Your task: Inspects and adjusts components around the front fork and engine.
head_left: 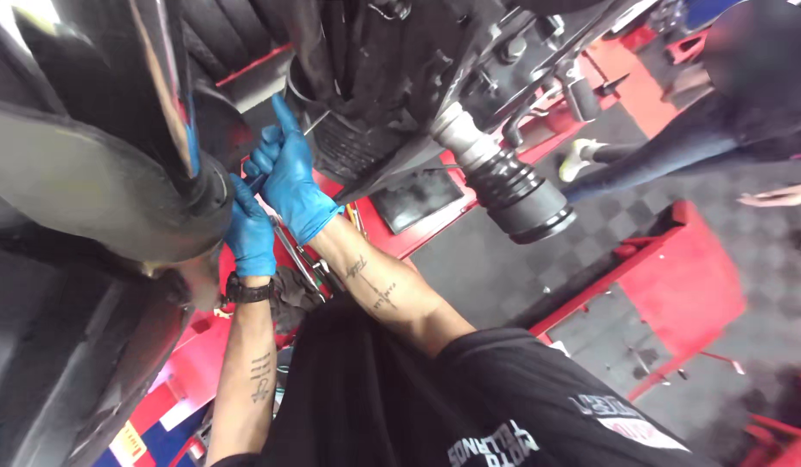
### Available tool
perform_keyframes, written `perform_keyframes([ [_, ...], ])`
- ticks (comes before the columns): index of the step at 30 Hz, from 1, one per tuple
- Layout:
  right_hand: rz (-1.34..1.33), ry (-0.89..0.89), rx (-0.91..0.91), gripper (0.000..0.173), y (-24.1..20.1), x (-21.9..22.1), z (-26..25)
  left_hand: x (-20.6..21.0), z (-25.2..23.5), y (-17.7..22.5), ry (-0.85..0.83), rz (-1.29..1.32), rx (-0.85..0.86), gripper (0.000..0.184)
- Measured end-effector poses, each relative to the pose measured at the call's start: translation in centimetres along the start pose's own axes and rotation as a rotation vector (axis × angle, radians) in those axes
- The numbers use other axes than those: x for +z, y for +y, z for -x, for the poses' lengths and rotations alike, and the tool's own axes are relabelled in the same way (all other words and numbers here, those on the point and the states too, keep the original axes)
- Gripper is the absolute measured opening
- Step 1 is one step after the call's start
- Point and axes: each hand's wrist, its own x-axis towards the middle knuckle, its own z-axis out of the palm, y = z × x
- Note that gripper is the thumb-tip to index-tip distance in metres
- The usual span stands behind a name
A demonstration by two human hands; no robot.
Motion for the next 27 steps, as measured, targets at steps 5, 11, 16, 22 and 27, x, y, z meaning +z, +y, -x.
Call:
perform_keyframes([
  [5,0.104,0.087,0.051,0.038,-0.4,0.4,1.2,0.4,0.1,-1.0,0.026,-0.032,0.057,0.043],
  [11,-0.031,-0.041,0.014,0.053,0.2,-0.3,-0.4,0.2,0.2,-1.0,0.021,-0.002,0.106,0.037],
  [16,0.089,0.095,0.050,0.036,-0.4,0.3,1.7,0.7,0.2,-2.1,0.015,-0.053,0.121,0.041],
  [22,0.116,0.150,0.090,0.045,-0.1,0.3,0.9,0.6,0.5,-2.2,0.009,-0.095,0.139,0.037],
  [27,-0.063,-0.063,0.072,0.058,0.0,-0.6,-0.3,0.3,0.2,-2.1,-0.029,0.039,0.119,0.038],
])
